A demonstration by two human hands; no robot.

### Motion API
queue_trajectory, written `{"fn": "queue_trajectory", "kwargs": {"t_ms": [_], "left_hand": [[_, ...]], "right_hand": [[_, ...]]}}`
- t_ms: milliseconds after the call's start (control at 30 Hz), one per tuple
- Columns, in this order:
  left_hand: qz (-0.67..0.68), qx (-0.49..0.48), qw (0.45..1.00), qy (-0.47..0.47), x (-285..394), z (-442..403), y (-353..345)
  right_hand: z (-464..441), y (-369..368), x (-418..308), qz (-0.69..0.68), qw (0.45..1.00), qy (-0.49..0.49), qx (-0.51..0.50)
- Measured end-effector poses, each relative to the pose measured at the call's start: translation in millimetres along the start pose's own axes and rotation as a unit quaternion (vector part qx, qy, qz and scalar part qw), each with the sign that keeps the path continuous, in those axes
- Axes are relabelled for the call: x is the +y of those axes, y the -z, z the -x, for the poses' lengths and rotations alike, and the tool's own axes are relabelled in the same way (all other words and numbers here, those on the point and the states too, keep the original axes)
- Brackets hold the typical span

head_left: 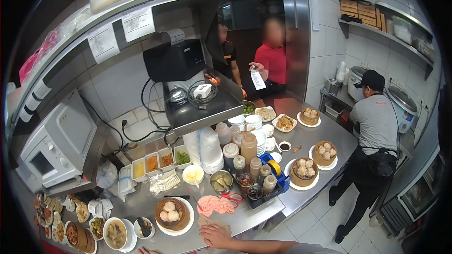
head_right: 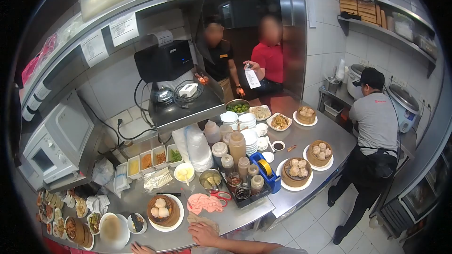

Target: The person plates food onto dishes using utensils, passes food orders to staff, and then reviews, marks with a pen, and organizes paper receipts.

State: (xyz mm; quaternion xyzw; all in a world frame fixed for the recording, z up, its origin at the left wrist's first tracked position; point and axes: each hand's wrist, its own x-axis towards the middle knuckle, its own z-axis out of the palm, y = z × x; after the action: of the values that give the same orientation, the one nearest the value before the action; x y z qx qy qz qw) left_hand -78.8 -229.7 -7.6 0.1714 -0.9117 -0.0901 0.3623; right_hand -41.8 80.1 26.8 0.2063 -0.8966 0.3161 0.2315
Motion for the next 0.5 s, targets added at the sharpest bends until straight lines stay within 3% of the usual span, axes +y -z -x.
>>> {"fn": "queue_trajectory", "kwargs": {"t_ms": [67,100,133,167,200,233,267,367,500], "left_hand": [[-0.042,0.13,0.985,-0.106,-31,0,-37],[0.09,0.038,0.995,0.005,-38,7,-54],[0.051,0.002,0.998,0.021,-16,6,-25],[0.021,0.057,0.997,-0.035,-19,5,-31],[0.045,-0.042,0.995,0.083,-22,6,-35],[-0.029,0.006,0.998,0.049,-26,12,-47],[-0.016,0.02,0.998,0.057,-9,4,-26],[0.038,-0.053,0.989,0.13,-1,-3,-10],[0.052,-0.044,0.988,0.141,8,-1,2]], "right_hand": [[2,0,3,0.025,1.0,-0.001,0.008],[2,-3,4,0.028,0.999,0.015,0.0],[3,-9,8,0.029,0.999,0.019,0.012],[3,-9,7,0.023,0.999,0.033,0.016],[3,-8,5,0.029,0.999,0.025,0.002],[-1,-4,3,0.039,0.999,0.023,-0.014],[-2,-5,4,0.037,0.998,0.039,-0.013],[-7,-10,6,0.028,0.997,0.066,0.002],[-9,-5,1,-0.004,0.998,0.07,0.003]]}}
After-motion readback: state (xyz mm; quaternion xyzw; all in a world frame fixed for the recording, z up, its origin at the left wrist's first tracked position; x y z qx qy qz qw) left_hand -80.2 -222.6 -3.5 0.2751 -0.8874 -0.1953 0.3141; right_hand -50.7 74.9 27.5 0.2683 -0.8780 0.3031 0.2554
